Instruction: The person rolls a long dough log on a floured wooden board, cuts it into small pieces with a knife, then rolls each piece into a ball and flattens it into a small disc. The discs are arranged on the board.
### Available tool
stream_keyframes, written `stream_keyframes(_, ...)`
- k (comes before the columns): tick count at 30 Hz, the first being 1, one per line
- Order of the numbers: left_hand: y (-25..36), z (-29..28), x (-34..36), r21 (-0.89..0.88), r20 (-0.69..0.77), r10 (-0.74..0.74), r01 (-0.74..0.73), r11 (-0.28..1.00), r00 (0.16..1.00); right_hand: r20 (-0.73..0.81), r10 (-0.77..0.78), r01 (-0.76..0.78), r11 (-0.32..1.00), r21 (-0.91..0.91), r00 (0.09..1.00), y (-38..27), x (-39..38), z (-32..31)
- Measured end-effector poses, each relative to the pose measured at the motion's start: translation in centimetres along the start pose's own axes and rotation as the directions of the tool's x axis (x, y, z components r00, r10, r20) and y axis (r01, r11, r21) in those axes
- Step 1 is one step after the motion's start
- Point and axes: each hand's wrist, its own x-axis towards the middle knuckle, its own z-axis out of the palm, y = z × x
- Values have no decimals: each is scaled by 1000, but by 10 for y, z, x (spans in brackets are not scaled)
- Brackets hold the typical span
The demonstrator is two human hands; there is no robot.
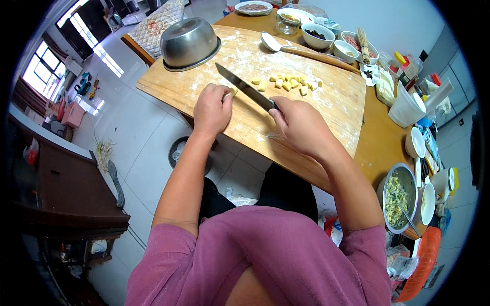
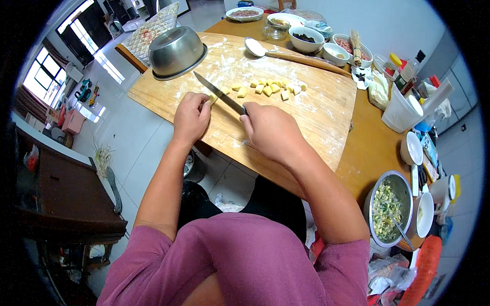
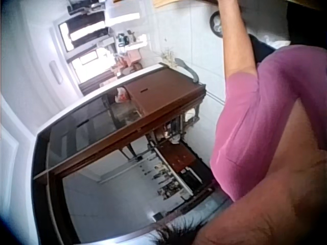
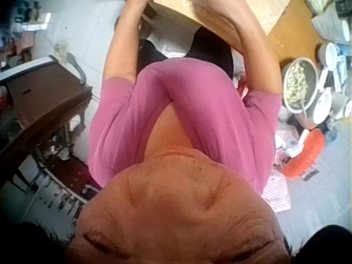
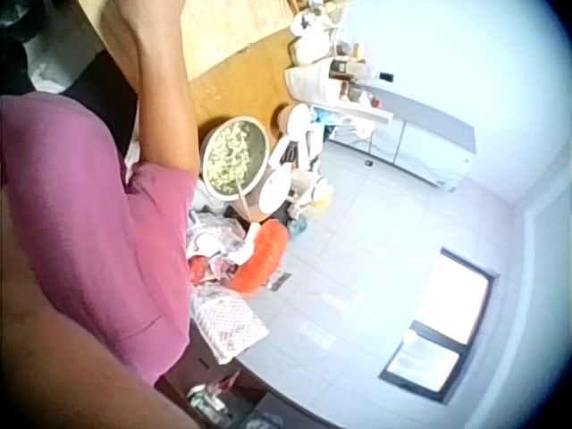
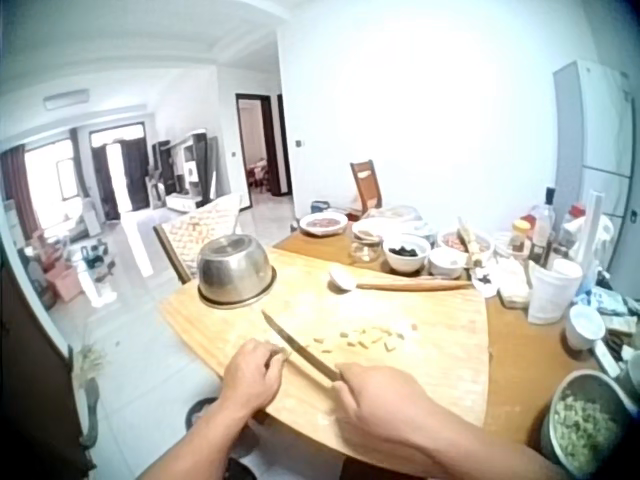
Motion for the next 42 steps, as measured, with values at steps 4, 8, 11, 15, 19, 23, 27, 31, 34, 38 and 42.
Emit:
stream_keyframes(4,1,1,0,24,-28,1,0,1000,1000,4,-54,54,998,-18,999,-1,-3,1)
stream_keyframes(8,2,-1,1,43,-19,30,-29,999,999,2,-64,64,997,-52,998,0,-3,4)
stream_keyframes(11,-1,-1,1,39,-5,51,-51,998,999,56,-51,55,996,-76,997,0,1,2)
stream_keyframes(15,-4,-2,-2,21,-10,45,-45,999,999,138,32,-15,993,-118,990,-15,11,-5)
stream_keyframes(19,-9,0,-1,12,-15,73,-73,997,997,199,83,-42,978,-202,977,-27,28,9)
stream_keyframes(23,-11,-4,-2,-36,-40,63,-65,997,997,106,34,-17,988,-151,994,-24,37,24)
stream_keyframes(27,-9,-6,-2,-82,-5,-80,79,993,997,19,0,1,999,-46,1000,-11,31,23)
stream_keyframes(31,-11,-3,-3,-94,-55,-110,104,990,992,3,-44,44,999,7,999,-13,17,14)
stream_keyframes(34,-16,-2,-1,-44,-81,-58,54,998,995,19,-63,63,998,2,998,-15,10,11)
stream_keyframes(38,-17,-3,0,-13,-69,-41,40,999,997,38,-69,70,997,-27,997,-11,9,13)
stream_keyframes(42,-17,-4,-1,-11,-79,-10,10,1000,997,82,-44,49,997,-52,996,-15,8,11)
